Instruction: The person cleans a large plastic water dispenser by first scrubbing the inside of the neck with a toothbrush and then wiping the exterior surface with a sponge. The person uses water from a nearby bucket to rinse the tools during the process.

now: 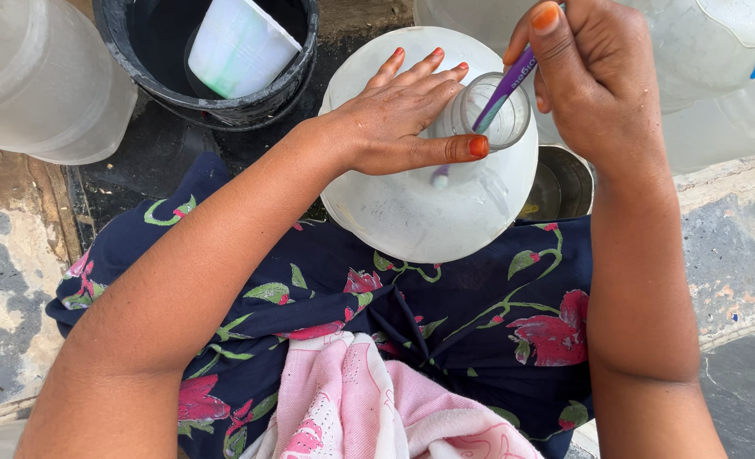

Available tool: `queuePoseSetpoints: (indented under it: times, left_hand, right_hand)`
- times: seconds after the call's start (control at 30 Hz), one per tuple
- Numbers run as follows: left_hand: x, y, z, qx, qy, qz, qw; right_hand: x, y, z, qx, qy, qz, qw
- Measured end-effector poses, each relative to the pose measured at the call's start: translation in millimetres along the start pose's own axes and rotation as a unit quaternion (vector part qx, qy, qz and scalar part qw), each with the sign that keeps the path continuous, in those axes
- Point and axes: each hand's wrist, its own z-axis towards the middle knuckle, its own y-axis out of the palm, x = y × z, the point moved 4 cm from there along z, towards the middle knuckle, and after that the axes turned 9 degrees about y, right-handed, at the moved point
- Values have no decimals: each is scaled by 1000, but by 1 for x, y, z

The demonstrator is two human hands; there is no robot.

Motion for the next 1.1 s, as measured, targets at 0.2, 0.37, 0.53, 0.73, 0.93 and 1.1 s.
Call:
queuePoseSetpoints:
  times: [0.2,0.37,0.53,0.73,0.93,1.1]
  left_hand:
    - [1,-1,0,-4,13,17,1000]
    - [0,-1,-2,-4,19,47,999]
    - [-1,0,-6,-8,57,88,995]
    - [-6,2,-5,13,62,66,996]
    - [3,5,-8,105,39,60,992]
    - [10,6,-7,215,28,71,974]
  right_hand:
    - [-2,3,-2,-16,-76,-58,995]
    - [-1,5,0,-11,-121,-74,990]
    - [-1,6,0,-3,-114,-67,991]
    - [0,8,0,2,-91,-65,994]
    - [2,12,0,16,-127,-56,990]
    - [10,12,3,25,-93,-41,994]
